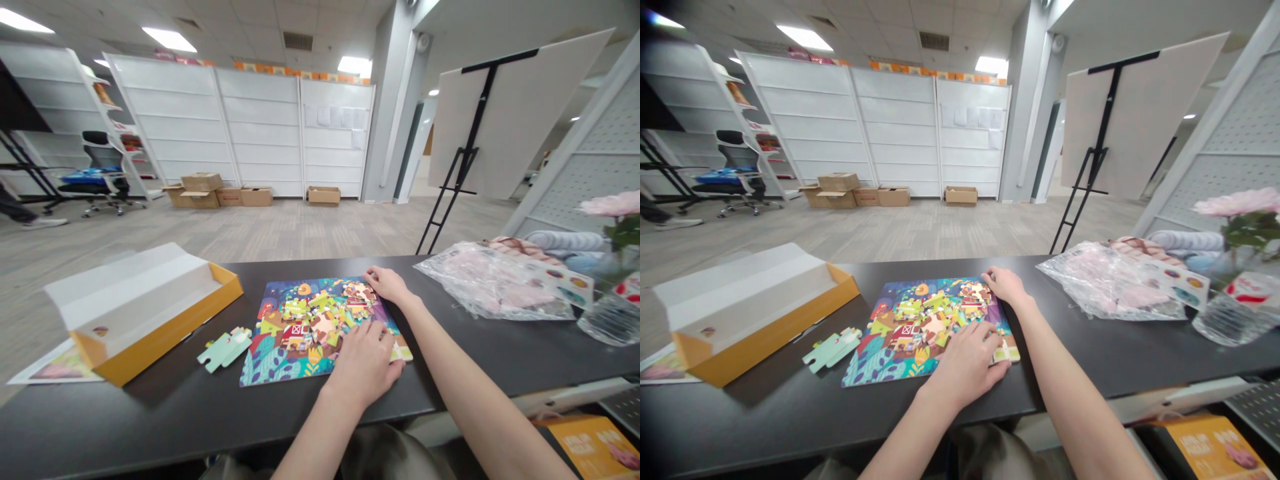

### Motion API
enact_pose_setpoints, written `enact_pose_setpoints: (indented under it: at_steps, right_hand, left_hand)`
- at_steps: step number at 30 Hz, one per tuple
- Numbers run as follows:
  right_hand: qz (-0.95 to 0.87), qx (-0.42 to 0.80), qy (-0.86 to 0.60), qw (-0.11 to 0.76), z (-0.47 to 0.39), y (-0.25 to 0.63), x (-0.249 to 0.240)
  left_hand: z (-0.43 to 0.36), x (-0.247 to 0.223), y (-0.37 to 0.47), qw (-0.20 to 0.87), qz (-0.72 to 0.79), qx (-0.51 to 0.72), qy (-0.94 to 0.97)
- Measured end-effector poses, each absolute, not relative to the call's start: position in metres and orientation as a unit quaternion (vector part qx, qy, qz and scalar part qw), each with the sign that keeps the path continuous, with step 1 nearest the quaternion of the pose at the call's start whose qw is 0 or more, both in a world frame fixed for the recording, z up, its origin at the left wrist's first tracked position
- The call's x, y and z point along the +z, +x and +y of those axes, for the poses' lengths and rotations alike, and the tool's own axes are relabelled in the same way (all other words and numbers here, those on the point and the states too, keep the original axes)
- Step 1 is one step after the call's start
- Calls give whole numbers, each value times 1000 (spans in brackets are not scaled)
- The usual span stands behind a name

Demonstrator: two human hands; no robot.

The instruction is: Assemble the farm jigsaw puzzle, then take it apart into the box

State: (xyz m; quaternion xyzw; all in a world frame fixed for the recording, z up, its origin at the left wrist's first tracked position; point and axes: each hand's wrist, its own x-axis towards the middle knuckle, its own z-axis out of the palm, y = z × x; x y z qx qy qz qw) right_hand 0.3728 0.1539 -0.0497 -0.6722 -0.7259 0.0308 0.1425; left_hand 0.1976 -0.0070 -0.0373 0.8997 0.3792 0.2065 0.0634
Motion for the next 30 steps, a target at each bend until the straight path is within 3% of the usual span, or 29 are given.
enact_pose_setpoints:
  at_steps: [10, 21, 30]
  right_hand:
    - [-724, 42, -672, 147, 155, 376, -52]
    - [-727, 51, -667, 153, 159, 382, -56]
    - [-725, 49, -669, 155, 162, 385, -61]
  left_hand:
    - [0, -29, 167, 103, 350, 268, 892]
    - [34, -17, 23, -2, 615, 251, 747]
    - [12, -33, -47, 72, 656, 259, 706]
